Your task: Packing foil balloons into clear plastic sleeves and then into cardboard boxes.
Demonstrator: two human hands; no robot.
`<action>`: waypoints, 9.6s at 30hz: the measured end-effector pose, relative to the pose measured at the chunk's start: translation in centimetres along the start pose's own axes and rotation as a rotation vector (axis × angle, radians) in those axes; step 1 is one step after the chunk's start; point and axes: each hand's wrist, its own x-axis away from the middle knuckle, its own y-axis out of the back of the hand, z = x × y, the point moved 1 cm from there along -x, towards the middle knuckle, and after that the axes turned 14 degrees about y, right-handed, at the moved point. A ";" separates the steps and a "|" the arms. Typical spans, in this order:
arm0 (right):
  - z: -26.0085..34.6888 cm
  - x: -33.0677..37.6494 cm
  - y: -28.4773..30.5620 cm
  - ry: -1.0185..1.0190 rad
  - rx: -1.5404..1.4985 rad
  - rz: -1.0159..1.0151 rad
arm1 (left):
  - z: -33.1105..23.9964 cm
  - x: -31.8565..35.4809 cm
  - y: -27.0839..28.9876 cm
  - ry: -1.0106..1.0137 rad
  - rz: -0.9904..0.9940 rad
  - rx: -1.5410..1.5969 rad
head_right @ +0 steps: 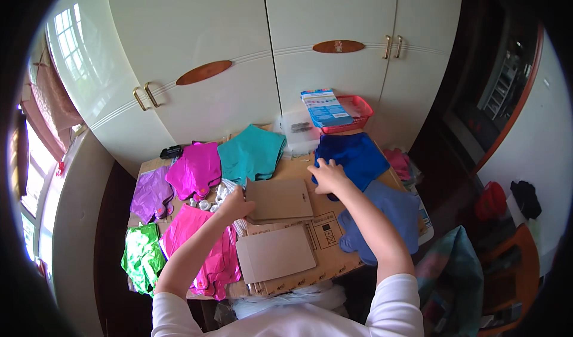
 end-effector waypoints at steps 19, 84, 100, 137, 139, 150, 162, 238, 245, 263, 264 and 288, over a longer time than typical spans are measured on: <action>-1.3 -2.9 -2.7 -0.014 0.007 0.067 | 0.7 -0.4 -2.5 0.108 0.095 0.423; -2.4 -3.9 -2.8 -0.187 0.030 -0.227 | -4.8 1.1 -8.7 0.126 0.128 0.954; -1.8 -3.7 -2.9 -0.130 0.098 -0.248 | -5.2 -7.3 -10.6 0.142 0.066 0.672; 12.2 12.2 -3.2 -0.038 -1.141 -0.306 | 10.3 14.9 -3.1 0.038 0.454 0.912; 12.7 13.1 -4.7 -0.096 -1.285 -0.325 | 9.6 15.4 -3.1 0.122 0.536 1.077; 12.9 12.3 -4.8 -0.373 -1.791 -0.510 | 9.9 14.2 -4.1 0.274 0.516 1.322; 12.7 12.9 -5.3 -0.005 -1.831 -0.583 | 8.6 16.6 -5.1 -0.046 0.249 1.058; 58.7 2.3 -21.4 0.696 -1.092 0.306 | 35.3 46.2 -6.9 0.629 -0.944 0.747; 55.5 1.0 -26.2 0.662 -0.962 0.567 | 45.5 41.6 -14.0 0.781 -0.895 0.732; 38.6 6.6 -4.9 0.689 -1.728 0.372 | 27.9 36.5 -2.2 0.147 -0.356 1.248; 36.4 6.9 -4.3 0.711 -1.518 0.307 | 26.4 34.5 -1.9 0.114 -0.360 1.305; 19.6 12.5 -0.8 0.377 -1.328 -0.406 | 6.2 17.0 -1.8 -0.277 -0.117 0.940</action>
